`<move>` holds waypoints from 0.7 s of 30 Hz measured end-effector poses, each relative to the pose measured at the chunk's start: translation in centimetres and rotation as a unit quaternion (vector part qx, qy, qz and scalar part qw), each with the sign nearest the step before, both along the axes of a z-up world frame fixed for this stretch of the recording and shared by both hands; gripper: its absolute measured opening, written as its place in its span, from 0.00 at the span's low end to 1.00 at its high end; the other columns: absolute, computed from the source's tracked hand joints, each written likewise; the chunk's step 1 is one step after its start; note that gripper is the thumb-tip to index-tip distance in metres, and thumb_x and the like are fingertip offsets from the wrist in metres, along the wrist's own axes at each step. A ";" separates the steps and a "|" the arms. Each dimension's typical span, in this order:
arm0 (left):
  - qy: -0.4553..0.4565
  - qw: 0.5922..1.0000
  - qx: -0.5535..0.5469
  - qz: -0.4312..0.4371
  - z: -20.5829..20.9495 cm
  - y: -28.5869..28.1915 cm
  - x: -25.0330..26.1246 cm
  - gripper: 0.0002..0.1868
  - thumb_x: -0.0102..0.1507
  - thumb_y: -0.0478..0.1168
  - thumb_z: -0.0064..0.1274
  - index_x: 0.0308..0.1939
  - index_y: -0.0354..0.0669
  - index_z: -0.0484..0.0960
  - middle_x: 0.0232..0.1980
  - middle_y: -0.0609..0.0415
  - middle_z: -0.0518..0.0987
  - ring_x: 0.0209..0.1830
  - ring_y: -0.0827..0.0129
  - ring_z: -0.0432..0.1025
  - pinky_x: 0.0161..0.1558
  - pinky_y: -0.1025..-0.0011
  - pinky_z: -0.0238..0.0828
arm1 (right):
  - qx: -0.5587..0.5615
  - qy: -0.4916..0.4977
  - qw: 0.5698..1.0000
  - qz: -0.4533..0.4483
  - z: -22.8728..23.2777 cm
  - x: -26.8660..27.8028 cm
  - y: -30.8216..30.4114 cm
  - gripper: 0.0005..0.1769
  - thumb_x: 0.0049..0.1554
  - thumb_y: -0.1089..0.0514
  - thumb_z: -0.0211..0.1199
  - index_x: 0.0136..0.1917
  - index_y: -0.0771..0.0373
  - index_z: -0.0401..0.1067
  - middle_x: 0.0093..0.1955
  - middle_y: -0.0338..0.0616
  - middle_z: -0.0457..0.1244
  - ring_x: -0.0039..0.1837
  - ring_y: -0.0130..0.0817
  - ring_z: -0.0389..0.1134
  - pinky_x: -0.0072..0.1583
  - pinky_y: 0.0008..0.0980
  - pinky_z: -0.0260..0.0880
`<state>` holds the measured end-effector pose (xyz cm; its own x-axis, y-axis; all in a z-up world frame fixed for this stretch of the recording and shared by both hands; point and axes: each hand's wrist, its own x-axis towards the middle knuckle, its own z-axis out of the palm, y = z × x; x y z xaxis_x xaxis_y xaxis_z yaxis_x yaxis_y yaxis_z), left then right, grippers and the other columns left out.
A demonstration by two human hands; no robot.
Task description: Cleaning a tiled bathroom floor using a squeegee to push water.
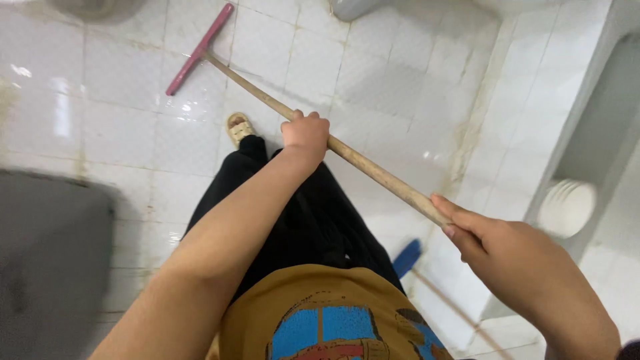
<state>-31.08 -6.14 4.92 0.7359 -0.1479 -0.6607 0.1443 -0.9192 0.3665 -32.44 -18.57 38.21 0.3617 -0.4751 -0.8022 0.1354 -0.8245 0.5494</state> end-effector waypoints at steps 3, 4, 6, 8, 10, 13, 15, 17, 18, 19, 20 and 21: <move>-0.043 0.999 0.003 -0.022 -1.7 0.0 -2.8 0.13 0.62 0.43 0.59 0.50 0.55 0.84 0.59 0.59 0.76 0.67 0.53 0.66 0.52 0.54 0.73 | 0.016 0.021 1.000 -0.006 -0.1 -2.7 -1.0 0.27 0.68 0.37 0.44 0.79 0.13 0.54 0.35 0.39 0.68 0.35 0.30 0.69 0.44 0.30 0.73; -0.086 0.996 -0.001 -0.018 -2.5 -0.1 -3.8 0.11 0.63 0.41 0.58 0.50 0.57 0.85 0.58 0.59 0.77 0.66 0.51 0.66 0.51 0.52 0.73 | 0.021 0.032 0.999 0.009 0.0 -3.6 -1.6 0.28 0.68 0.37 0.44 0.80 0.12 0.52 0.38 0.37 0.69 0.38 0.29 0.71 0.46 0.29 0.74; -0.069 0.996 -0.003 -0.055 -0.4 0.1 -4.9 0.13 0.62 0.44 0.60 0.50 0.56 0.85 0.58 0.58 0.77 0.66 0.52 0.66 0.51 0.53 0.73 | 0.018 0.026 0.999 -0.034 -0.3 -5.4 -2.8 0.28 0.68 0.37 0.45 0.79 0.12 0.53 0.39 0.35 0.71 0.40 0.29 0.73 0.47 0.29 0.74; -0.058 0.993 -0.001 -0.100 1.2 0.1 -5.7 0.15 0.60 0.47 0.62 0.51 0.55 0.84 0.59 0.58 0.77 0.65 0.53 0.67 0.51 0.54 0.73 | 0.019 0.015 0.996 -0.085 -0.8 -7.4 -4.4 0.28 0.67 0.36 0.45 0.79 0.12 0.54 0.41 0.32 0.72 0.42 0.28 0.74 0.48 0.29 0.75; 0.019 0.983 0.031 -0.181 2.2 -0.3 -6.6 0.21 0.60 0.56 0.63 0.53 0.53 0.84 0.58 0.58 0.77 0.66 0.57 0.66 0.54 0.54 0.73 | 0.044 0.005 0.985 -0.169 -1.7 -9.6 -6.4 0.28 0.66 0.37 0.47 0.79 0.18 0.59 0.44 0.32 0.72 0.45 0.27 0.73 0.49 0.29 0.76; 0.022 0.972 0.035 -0.232 2.4 -1.1 -9.0 0.22 0.61 0.58 0.62 0.51 0.49 0.85 0.56 0.57 0.79 0.65 0.59 0.68 0.56 0.56 0.71 | -0.005 0.032 0.978 -0.208 -1.1 -11.9 -5.7 0.27 0.67 0.36 0.44 0.79 0.21 0.58 0.45 0.32 0.72 0.48 0.23 0.72 0.50 0.27 0.77; -0.003 0.969 0.029 -0.243 2.8 -1.3 -11.5 0.22 0.61 0.57 0.62 0.51 0.49 0.85 0.55 0.56 0.79 0.64 0.58 0.68 0.55 0.55 0.71 | -0.002 0.030 0.979 -0.199 -1.4 -15.7 -6.5 0.28 0.67 0.36 0.44 0.79 0.20 0.57 0.44 0.32 0.72 0.47 0.23 0.73 0.50 0.26 0.77; -0.028 0.965 0.025 -0.258 3.4 -0.8 -14.0 0.21 0.61 0.56 0.62 0.50 0.48 0.84 0.54 0.56 0.79 0.62 0.58 0.69 0.55 0.53 0.71 | 0.001 0.021 0.984 -0.176 -1.8 -19.8 -6.9 0.29 0.67 0.36 0.43 0.81 0.18 0.55 0.42 0.31 0.71 0.44 0.22 0.74 0.48 0.25 0.78; -0.047 0.964 0.017 -0.261 3.8 -0.4 -15.0 0.20 0.61 0.56 0.61 0.50 0.50 0.84 0.53 0.56 0.79 0.61 0.58 0.69 0.54 0.54 0.71 | 0.005 0.015 0.986 -0.166 -2.1 -21.9 -7.0 0.29 0.67 0.36 0.43 0.81 0.18 0.54 0.41 0.31 0.70 0.43 0.22 0.74 0.48 0.24 0.78; -0.062 0.962 0.008 -0.267 4.1 -0.1 -16.5 0.18 0.61 0.55 0.61 0.49 0.51 0.84 0.53 0.57 0.79 0.59 0.58 0.70 0.54 0.55 0.70 | 0.008 0.012 0.987 -0.158 -2.4 -24.4 -7.1 0.30 0.67 0.36 0.42 0.82 0.17 0.53 0.41 0.30 0.70 0.42 0.22 0.75 0.47 0.23 0.78; -0.057 0.959 0.012 -0.277 4.0 0.4 -18.2 0.18 0.61 0.55 0.61 0.49 0.51 0.84 0.53 0.57 0.79 0.59 0.58 0.70 0.54 0.55 0.70 | 0.012 0.017 0.985 -0.169 -2.3 -26.1 -5.7 0.30 0.67 0.36 0.42 0.82 0.17 0.53 0.41 0.30 0.70 0.42 0.22 0.75 0.47 0.23 0.78; -0.075 0.955 0.014 -0.287 3.9 0.7 -19.2 0.15 0.62 0.52 0.60 0.48 0.53 0.85 0.51 0.57 0.79 0.58 0.59 0.71 0.53 0.55 0.71 | 0.016 0.031 0.986 -0.163 -2.2 -27.3 -4.4 0.30 0.67 0.36 0.41 0.82 0.17 0.50 0.40 0.30 0.70 0.42 0.22 0.75 0.47 0.23 0.78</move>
